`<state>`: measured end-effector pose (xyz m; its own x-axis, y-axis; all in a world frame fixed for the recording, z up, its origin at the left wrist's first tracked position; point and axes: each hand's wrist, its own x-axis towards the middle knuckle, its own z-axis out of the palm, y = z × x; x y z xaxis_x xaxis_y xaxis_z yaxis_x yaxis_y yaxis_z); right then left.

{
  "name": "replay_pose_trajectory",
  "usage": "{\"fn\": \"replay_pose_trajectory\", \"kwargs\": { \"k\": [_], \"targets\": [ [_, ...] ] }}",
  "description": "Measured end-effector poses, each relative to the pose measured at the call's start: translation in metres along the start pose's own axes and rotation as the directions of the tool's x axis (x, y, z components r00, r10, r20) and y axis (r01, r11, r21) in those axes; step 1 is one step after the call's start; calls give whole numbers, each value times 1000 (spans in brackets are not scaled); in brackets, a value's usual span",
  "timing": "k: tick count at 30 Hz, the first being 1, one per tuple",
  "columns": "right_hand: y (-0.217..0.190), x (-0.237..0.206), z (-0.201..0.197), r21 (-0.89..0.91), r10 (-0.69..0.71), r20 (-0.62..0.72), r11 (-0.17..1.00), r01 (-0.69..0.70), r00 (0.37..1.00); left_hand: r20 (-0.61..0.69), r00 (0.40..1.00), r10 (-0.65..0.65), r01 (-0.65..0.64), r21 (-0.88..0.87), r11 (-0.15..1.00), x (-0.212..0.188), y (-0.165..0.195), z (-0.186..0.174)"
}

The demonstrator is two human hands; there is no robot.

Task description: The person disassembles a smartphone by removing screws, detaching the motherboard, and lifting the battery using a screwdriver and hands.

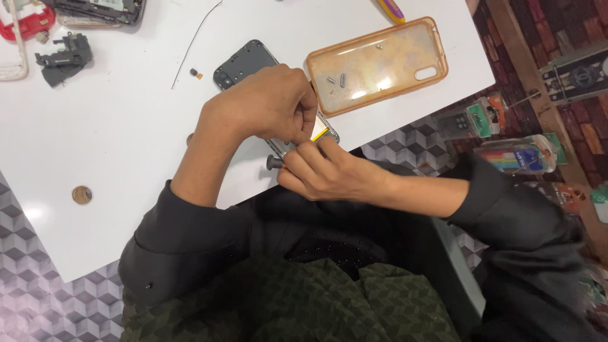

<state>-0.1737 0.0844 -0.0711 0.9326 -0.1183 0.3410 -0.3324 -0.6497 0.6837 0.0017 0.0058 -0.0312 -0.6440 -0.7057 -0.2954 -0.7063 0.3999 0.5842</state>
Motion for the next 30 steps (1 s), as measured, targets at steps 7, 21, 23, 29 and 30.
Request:
{"fn": "replay_pose_trajectory", "kwargs": {
  "k": [7, 21, 23, 29, 30],
  "targets": [
    [-34, -5, 3, 161, 308, 52, 936, -312, 950, -17, 1000, 6, -6, -13, 1000, -1, 0, 0],
    [7, -28, -19, 475, 740, 297, 433, -766, 603, 58, 998, -32, 36, -57, 998, -6, 5, -4],
    [29, -37, -13, 456, 776, 274, 415, -787, 568, 41, 999, 13, -11, -58, 998, -5, 3, -3],
    [72, -46, 12, 507, 663, 332, 475, -720, 671, 52, 998, 29, -25, -62, 998, -4, 1, -2],
    [73, -47, 13, 510, 656, 345, 469, -721, 671, 55, 998, 37, -33, -73, 997, -4, 0, -2]
  ]
}}
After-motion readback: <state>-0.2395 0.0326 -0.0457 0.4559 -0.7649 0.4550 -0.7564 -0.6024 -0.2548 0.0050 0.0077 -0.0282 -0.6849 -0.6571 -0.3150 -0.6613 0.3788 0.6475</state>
